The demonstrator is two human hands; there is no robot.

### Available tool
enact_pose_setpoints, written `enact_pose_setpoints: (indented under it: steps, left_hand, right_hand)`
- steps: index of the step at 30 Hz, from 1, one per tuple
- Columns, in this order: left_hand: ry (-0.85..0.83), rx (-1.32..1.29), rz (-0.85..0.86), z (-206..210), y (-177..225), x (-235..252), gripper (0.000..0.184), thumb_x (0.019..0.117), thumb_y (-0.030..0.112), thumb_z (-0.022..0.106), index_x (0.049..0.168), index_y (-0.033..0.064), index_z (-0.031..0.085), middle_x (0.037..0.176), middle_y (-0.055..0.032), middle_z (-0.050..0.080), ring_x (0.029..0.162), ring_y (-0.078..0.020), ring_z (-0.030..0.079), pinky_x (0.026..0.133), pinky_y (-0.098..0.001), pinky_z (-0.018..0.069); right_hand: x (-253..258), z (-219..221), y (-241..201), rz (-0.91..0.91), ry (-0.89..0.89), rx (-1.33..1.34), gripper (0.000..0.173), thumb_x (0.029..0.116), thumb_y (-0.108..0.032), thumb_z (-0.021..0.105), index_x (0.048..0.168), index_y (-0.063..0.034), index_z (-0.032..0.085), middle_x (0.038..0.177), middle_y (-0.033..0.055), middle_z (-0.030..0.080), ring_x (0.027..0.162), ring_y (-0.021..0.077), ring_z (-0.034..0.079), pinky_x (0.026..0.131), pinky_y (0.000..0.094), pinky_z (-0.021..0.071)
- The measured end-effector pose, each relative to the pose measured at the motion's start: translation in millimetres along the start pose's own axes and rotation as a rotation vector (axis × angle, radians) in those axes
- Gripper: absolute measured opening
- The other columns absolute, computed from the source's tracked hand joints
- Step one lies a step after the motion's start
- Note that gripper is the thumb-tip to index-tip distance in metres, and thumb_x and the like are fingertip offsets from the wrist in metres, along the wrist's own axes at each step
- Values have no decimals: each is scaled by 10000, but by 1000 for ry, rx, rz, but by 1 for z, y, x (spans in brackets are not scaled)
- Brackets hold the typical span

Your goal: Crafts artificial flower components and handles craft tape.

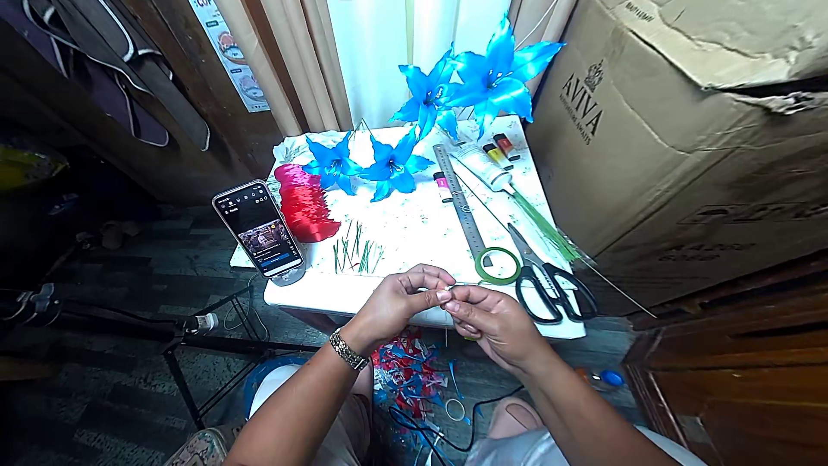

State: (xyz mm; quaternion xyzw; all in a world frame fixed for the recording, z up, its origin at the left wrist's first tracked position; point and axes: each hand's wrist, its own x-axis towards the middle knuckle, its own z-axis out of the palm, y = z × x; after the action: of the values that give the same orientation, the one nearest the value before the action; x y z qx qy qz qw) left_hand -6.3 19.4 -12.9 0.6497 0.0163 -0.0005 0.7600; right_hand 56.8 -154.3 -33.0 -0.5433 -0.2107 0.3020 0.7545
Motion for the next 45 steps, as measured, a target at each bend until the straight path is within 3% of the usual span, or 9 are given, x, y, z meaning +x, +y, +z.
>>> enact_pose_setpoints:
  steps: [7, 13, 18, 22, 25, 29, 34, 41, 45]
  left_hand:
    - [245, 206, 13, 15, 1, -1, 43, 893, 68, 746, 855, 64, 727, 1197, -50, 630, 929, -80, 631, 786, -244, 550]
    - [277, 230, -20, 17, 2, -1, 99, 925, 71, 714, 830, 46, 727, 1238, -60, 623, 919, -54, 626, 788, -217, 542]
    - [180, 232, 41, 9, -3, 0, 136, 951, 61, 647, 825, 36, 691, 1298, -62, 602, 1084, -80, 605, 910, -268, 527]
    - [-10, -146, 40, 1, -12, 4, 192, 944, -15, 561, 809, 43, 684, 1281, -52, 626, 1119, -100, 602, 961, -304, 508]
    - [-58, -262, 8, 1, -15, 6, 218, 954, -15, 535, 816, 47, 692, 1256, -56, 650, 1105, -109, 623, 976, -310, 515]
    - [150, -15, 19, 10, -16, 7, 114, 956, 38, 633, 865, 33, 702, 1209, -59, 632, 1046, -97, 615, 909, -286, 527]
    - [253, 115, -24, 13, -12, 8, 103, 925, 41, 685, 824, 48, 706, 1233, -63, 626, 1075, -105, 607, 889, -283, 528]
    - [55, -236, -64, 1, -11, 11, 199, 956, -43, 542, 829, 29, 678, 1276, -73, 637, 1058, -107, 632, 925, -303, 526]
    - [-17, -301, -105, 1, -11, 11, 213, 962, -43, 521, 858, 28, 692, 1257, -72, 662, 1040, -101, 647, 929, -290, 529]
  right_hand:
    - [1, 2, 15, -307, 226, -312, 60, 929, -101, 691, 917, -76, 745, 787, -97, 665, 633, -64, 553, 585, 91, 459]
    - [1, 2, 20, -411, 245, -457, 101, 928, -114, 687, 930, -34, 750, 841, -57, 662, 740, -66, 593, 685, 75, 496]
    - [1, 2, 3, -21, 106, -145, 130, 964, -47, 618, 923, -79, 737, 729, -83, 648, 555, -51, 485, 513, 107, 386]
    - [2, -6, -4, 201, -109, 178, 182, 962, -68, 583, 865, -116, 730, 666, -78, 599, 513, -44, 471, 481, 108, 387]
    - [1, -4, -3, 163, -73, 179, 183, 949, -61, 595, 838, -115, 729, 659, -75, 605, 511, -44, 476, 479, 108, 390]
    - [3, 2, 8, -82, 204, -155, 120, 935, -34, 656, 869, -102, 729, 717, -98, 655, 546, -48, 492, 516, 115, 400]
    - [4, 4, 21, -360, 291, -483, 90, 924, -109, 693, 908, -36, 744, 807, -69, 637, 684, -77, 550, 634, 71, 459]
    - [6, -1, 2, 112, 22, 48, 188, 983, -40, 562, 894, -84, 721, 661, -70, 583, 502, -32, 439, 469, 116, 354]
    - [5, -1, 4, 47, 13, 42, 190, 950, -46, 585, 853, -116, 732, 675, -89, 619, 514, -50, 458, 480, 109, 365]
